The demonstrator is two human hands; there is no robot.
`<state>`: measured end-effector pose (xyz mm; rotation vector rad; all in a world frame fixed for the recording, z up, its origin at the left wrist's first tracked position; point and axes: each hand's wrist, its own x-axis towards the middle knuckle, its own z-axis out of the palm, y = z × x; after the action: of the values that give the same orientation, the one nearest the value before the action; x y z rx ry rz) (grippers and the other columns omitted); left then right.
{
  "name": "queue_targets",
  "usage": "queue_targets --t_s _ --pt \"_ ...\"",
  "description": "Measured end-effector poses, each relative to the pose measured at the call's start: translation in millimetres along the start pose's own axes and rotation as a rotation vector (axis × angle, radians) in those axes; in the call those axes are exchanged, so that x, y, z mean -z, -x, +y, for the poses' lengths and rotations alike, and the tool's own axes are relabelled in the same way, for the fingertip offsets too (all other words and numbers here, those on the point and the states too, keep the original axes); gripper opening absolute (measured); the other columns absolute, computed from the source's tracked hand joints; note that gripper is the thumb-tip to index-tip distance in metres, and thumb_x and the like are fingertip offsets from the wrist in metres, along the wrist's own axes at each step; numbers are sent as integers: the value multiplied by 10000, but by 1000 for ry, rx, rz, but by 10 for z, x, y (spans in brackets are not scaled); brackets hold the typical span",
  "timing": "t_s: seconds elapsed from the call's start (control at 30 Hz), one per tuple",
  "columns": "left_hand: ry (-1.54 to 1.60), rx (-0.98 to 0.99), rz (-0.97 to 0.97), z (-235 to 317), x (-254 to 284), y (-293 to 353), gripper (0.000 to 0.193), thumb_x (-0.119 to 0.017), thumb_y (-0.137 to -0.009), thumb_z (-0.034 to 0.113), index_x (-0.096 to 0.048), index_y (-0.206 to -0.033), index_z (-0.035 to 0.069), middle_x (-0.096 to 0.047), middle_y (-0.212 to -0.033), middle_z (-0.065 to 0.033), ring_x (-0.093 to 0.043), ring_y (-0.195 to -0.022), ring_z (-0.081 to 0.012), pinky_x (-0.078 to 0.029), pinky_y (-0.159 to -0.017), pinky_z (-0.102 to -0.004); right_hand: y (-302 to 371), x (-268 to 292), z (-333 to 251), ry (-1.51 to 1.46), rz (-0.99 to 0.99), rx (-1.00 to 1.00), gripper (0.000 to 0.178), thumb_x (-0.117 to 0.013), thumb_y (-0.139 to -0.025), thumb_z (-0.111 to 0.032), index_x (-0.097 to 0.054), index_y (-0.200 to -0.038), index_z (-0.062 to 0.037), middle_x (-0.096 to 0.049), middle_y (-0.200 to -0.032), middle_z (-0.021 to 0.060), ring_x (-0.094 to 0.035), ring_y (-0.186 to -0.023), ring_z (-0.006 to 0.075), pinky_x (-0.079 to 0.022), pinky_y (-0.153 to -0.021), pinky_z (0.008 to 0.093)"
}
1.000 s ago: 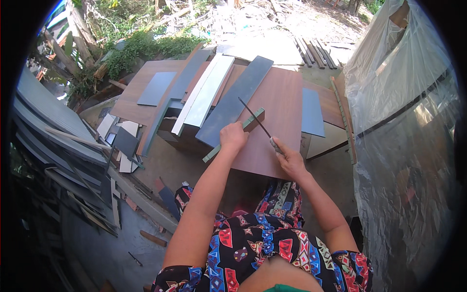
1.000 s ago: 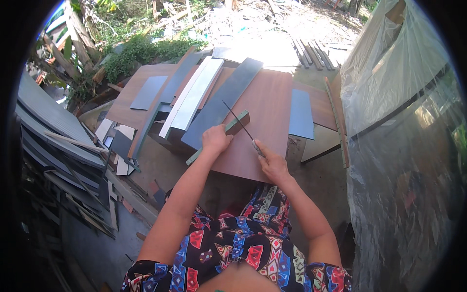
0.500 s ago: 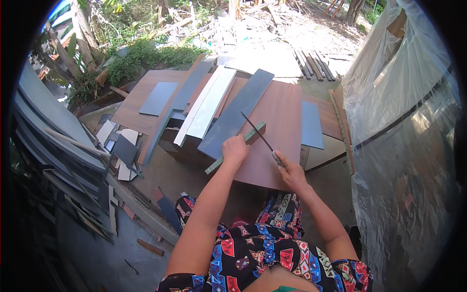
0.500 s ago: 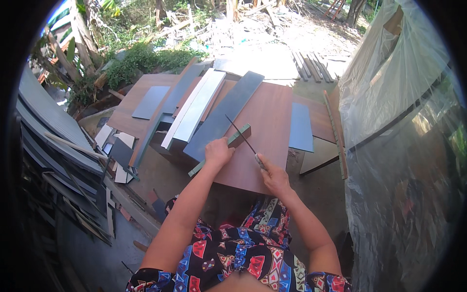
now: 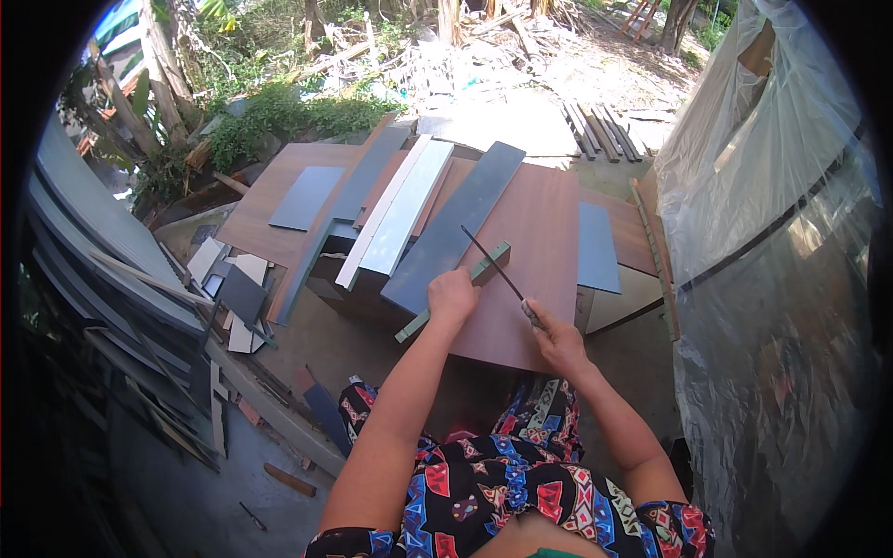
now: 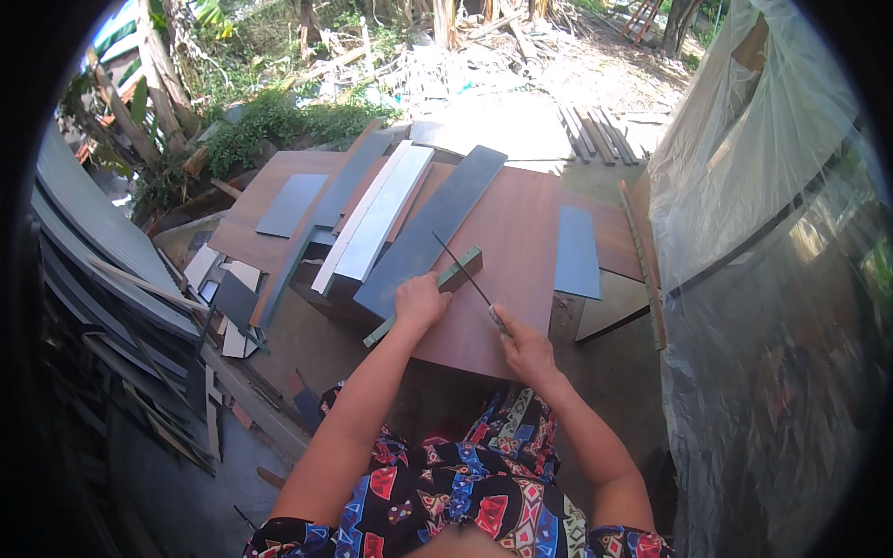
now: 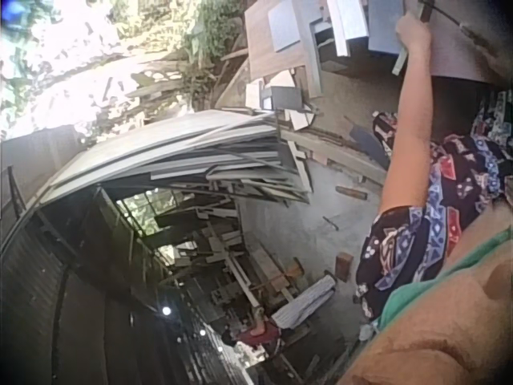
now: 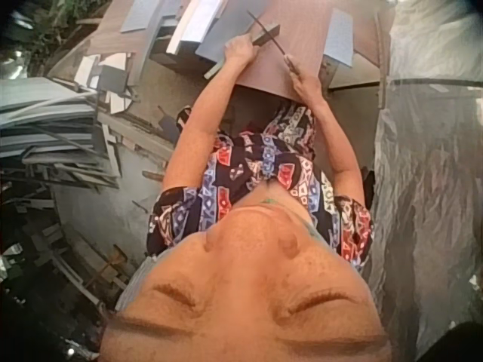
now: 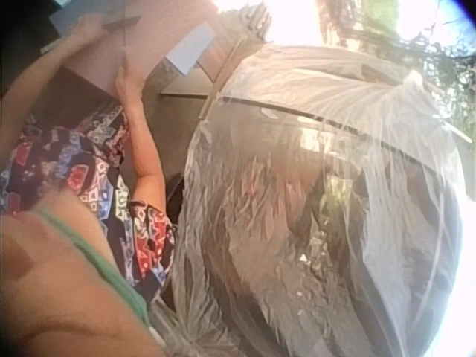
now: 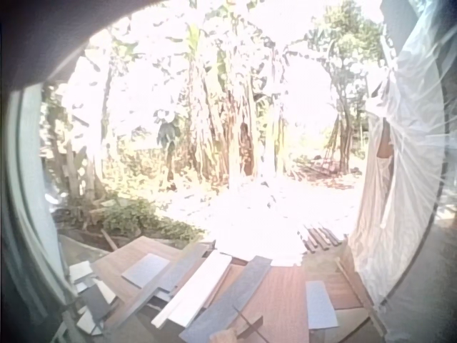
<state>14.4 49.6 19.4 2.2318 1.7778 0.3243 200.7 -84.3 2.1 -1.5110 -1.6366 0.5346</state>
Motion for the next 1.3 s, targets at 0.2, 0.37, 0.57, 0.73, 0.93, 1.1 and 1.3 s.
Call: queue_targets --t_s 0.2,0.37,0.57,0.73,0.93,1.1,1.3 --pt "-2 16 -13 -10 5 -14 325 -703 -744 295 -645 -943 44 -673 -891 -176 -645 -895 -352 -501 -799 -441 115 83 -2 32 -84 -78 504 -564 -843 -81 -496 -1323 -219 -637 -1058 164 -646 -821 329 -506 -741 385" --pt "14 25 -26 -15 -4 -25 314 -697 -751 291 -644 -940 46 -672 -879 -175 -643 -896 -350 -499 -804 -443 528 317 77 229 -101 -26 516 -557 -843 -80 -468 -1330 -224 -626 -928 181 -612 -807 376 -491 -699 445" --pt "6 6 8 -5 30 23 270 -689 -761 236 -637 -924 28 -675 -877 -188 -656 -868 -352 -515 -784 -427 386 247 120 196 -68 19 518 -541 -853 -106 -455 -1346 -240 -622 -903 188 -611 -822 383 -487 -710 460" --pt "23 -6 29 4 -15 37 265 -693 -756 238 -639 -913 32 -675 -869 -186 -656 -861 -350 -515 -781 -426 -432 -78 -125 203 -211 -171 515 -539 -853 -84 -469 -1349 -207 -629 -1046 208 -617 -960 361 -492 -800 411" --pt "27 1 32 -6 -40 16 275 -702 -749 257 -645 -920 49 -675 -866 -177 -654 -863 -345 -511 -782 -429 -663 -225 -114 163 -172 -104 519 -541 -846 -72 -473 -1345 -201 -626 -1060 203 -611 -975 368 -491 -813 414" --pt "55 19 15 -49 -11 -5 302 -713 -745 273 -644 -930 45 -674 -857 -173 -653 -865 -343 -509 -785 -429 138 135 81 215 -95 0 538 -552 -848 -89 -453 -1349 -258 -638 -933 200 -618 -858 397 -494 -739 452" --pt "71 27 -6 -12 74 30 226 -658 -786 209 -660 -925 31 -673 -908 -188 -653 -894 -351 -514 -792 -424 451 311 62 137 -107 -6 516 -553 -850 -47 -485 -1334 -213 -632 -997 206 -621 -901 382 -493 -731 422"
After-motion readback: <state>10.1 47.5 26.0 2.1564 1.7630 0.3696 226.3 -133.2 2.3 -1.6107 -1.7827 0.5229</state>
